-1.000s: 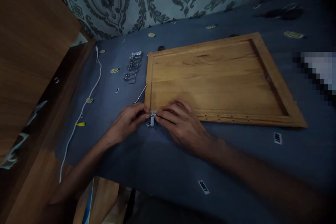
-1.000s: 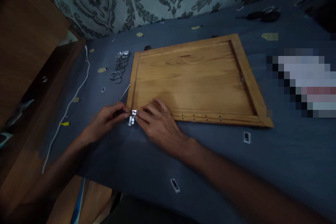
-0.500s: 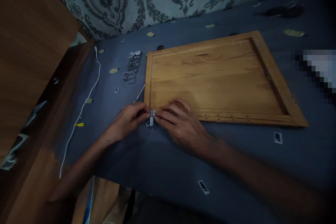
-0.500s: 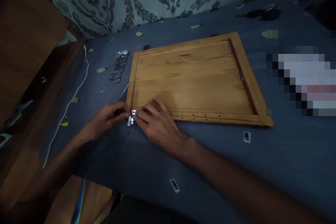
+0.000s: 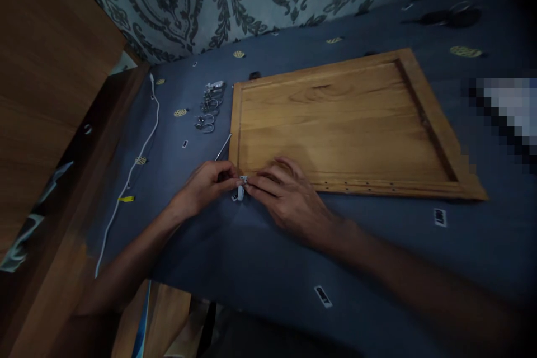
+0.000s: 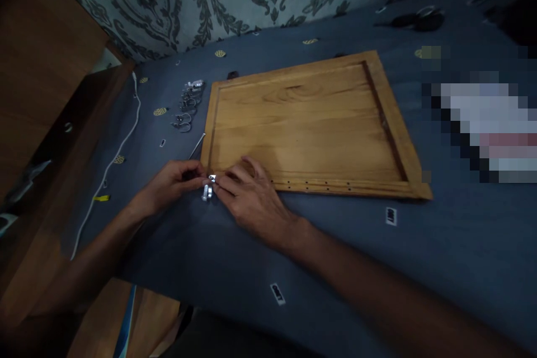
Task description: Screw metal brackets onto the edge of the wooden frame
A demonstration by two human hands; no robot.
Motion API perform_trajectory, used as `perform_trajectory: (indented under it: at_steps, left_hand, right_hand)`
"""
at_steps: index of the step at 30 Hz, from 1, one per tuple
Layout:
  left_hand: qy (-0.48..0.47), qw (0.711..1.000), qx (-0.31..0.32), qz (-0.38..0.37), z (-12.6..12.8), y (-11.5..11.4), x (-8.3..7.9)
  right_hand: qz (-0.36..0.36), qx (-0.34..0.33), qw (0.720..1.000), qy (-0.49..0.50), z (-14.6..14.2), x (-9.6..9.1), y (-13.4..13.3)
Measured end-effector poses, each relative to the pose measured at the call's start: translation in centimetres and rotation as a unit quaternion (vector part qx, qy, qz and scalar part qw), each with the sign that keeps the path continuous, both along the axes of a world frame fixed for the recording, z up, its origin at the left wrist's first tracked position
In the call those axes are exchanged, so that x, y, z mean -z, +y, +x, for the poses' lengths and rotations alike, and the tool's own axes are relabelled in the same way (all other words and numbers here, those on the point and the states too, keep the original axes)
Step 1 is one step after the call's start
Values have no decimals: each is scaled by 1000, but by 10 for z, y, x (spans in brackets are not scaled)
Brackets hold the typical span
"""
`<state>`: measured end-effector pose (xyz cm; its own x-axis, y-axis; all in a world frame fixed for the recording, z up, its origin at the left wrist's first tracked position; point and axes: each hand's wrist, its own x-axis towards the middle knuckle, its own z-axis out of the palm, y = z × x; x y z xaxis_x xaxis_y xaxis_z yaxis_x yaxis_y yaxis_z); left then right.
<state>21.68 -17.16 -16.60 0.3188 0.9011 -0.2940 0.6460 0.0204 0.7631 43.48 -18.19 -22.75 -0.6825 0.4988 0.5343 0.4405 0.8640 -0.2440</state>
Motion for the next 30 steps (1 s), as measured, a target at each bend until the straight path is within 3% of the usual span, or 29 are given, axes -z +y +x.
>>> perform_trajectory:
  at_steps: [8, 13, 17, 22, 30]
  left_hand:
    - [5, 999, -11, 31, -6, -5, -11]
    - [54, 991, -74, 98, -21, -22, -21]
    - [164, 962, -113, 187, -35, -43, -14]
    - [225, 955, -142, 134, -44, -61, 0]
    - [235, 944, -163, 167, -40, -51, 11]
  right_hand:
    - [12, 9, 1000, -14, 0, 2, 1]
    - [16, 2, 1000, -1, 0, 3, 1]
    - [15, 9, 1000, -4, 0, 2, 1]
    - [17, 2, 1000, 10, 0, 0, 1]
    - [3, -2, 1000, 3, 2, -2, 1]
